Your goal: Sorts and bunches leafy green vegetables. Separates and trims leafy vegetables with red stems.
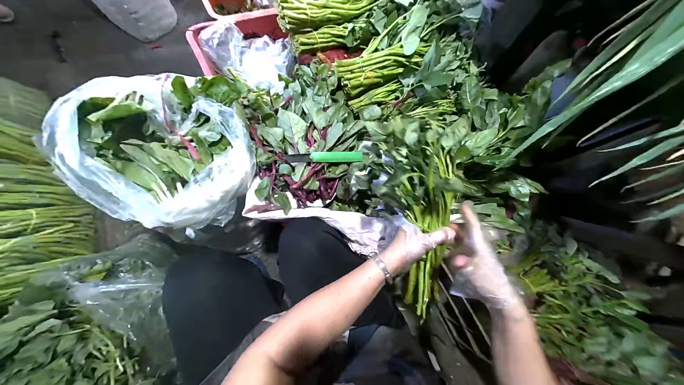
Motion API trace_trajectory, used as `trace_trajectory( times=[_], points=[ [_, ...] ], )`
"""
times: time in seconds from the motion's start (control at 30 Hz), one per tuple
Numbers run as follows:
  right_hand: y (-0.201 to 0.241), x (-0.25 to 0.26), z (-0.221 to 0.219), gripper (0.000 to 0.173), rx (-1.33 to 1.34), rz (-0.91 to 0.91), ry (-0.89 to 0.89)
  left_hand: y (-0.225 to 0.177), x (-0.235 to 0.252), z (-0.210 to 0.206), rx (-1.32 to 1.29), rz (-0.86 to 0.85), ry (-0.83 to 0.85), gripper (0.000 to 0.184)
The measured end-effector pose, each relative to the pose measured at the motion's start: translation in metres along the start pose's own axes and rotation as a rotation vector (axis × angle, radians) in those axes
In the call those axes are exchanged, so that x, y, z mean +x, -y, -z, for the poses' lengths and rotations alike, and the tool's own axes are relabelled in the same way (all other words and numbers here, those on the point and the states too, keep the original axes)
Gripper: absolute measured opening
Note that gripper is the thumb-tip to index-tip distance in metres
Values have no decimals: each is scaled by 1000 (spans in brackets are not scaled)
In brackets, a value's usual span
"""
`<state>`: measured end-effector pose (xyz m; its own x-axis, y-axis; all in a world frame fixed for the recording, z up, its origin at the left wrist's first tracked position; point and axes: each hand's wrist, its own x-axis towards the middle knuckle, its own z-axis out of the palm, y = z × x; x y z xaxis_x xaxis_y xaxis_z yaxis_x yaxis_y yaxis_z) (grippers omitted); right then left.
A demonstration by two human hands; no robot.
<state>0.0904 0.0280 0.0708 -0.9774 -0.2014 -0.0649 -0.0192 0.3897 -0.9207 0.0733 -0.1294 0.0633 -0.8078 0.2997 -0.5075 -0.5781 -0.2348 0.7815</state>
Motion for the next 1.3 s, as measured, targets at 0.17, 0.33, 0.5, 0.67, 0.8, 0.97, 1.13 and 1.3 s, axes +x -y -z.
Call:
trace_trajectory(
  times=[0.17,0.33,0.5,0.67,0.8,0.97,1.13,1.3],
  points=[
    [11,21,-43,110,156,-89,-122,-28,-24,20,30,11,206,62],
    [22,22,-63,83,287,-107,-127,-53,-40,49,505,1,231,64],
    [34,57,-56,48,455,49,-101,-62,-65,92,1323,-21,-25,81],
    [56,104,-62,48,528,235,77,-36,-89,121,1439,73,-43,29],
    [46,106,-83,50,-139,98,524,-20,-146,136,1055,-1,-179,34],
    [39,153,-104,69,-728,58,1093,-6,-139,137,1252,184,25,38],
    [63,156,-128,73,-1166,154,1297,-17,-133,147,1365,252,65,34],
    [57,133,-165,76,-1284,3,1445,-35,-131,130,1364,310,189,36]
  ],
)
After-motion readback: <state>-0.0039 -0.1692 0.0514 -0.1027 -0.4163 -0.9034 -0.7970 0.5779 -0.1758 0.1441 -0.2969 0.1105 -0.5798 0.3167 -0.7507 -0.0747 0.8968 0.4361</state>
